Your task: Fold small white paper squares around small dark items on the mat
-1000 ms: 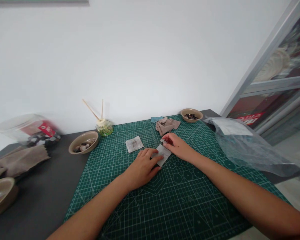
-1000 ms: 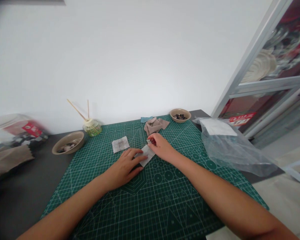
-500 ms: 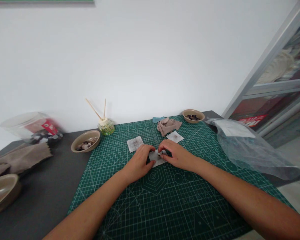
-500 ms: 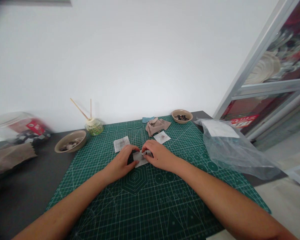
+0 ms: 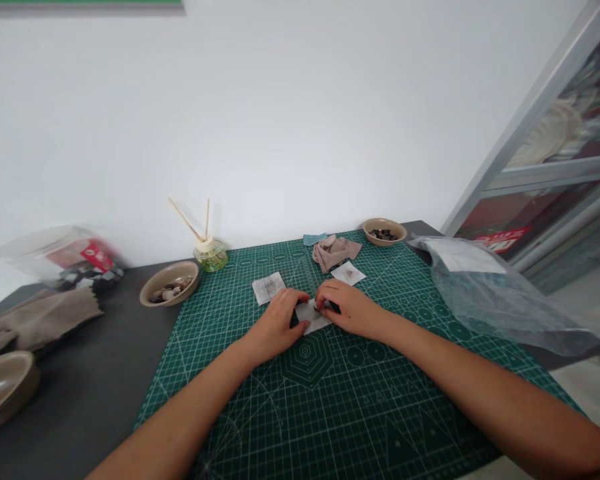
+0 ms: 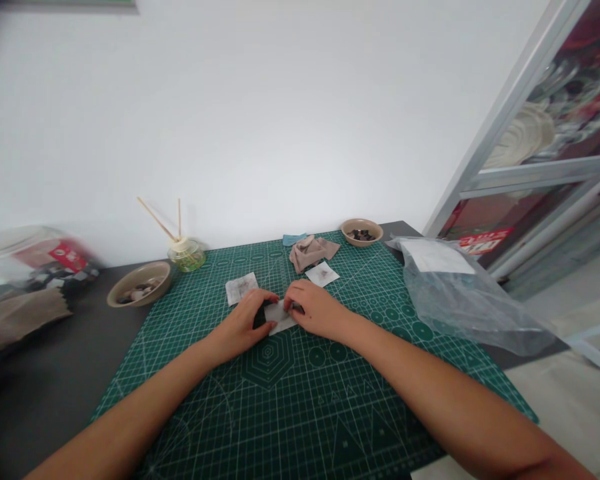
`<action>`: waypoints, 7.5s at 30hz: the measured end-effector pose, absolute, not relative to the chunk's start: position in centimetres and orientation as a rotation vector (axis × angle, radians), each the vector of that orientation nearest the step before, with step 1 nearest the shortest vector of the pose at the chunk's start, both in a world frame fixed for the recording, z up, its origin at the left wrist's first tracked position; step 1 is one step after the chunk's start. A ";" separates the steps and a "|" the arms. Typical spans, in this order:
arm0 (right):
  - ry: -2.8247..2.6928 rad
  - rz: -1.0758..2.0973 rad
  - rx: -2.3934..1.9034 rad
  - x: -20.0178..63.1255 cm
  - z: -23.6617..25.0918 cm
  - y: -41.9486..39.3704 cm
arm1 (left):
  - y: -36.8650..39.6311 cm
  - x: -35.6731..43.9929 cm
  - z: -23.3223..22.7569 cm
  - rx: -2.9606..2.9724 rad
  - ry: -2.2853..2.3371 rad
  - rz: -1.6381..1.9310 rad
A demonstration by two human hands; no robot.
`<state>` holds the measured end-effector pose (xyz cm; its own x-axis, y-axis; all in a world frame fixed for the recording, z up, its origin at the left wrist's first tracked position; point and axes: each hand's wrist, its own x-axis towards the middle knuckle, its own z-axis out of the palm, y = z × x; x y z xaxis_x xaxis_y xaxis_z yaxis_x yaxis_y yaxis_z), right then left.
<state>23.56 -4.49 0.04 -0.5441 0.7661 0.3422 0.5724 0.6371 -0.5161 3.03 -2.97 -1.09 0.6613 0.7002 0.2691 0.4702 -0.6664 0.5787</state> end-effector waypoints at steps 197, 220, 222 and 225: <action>-2.488 0.479 -0.883 23.6 1.0 -5.4 | -2.9 3.0 -1.0 2.401 0.836 0.620; -2.476 0.449 -0.893 23.7 0.8 -5.2 | -3.0 3.1 -0.7 2.406 0.841 0.600; -2.494 0.467 -0.848 23.6 0.9 -5.4 | -3.0 3.1 -0.7 2.408 0.838 0.606; -2.476 0.465 -0.872 23.5 1.0 -5.4 | -3.0 3.1 -0.7 2.408 0.837 0.608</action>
<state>23.50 -5.40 1.00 -0.6867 0.6538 0.3179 0.4940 0.7404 -0.4558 3.06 -2.97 -0.73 0.7093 0.6633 0.2388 0.4323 -0.6768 0.5959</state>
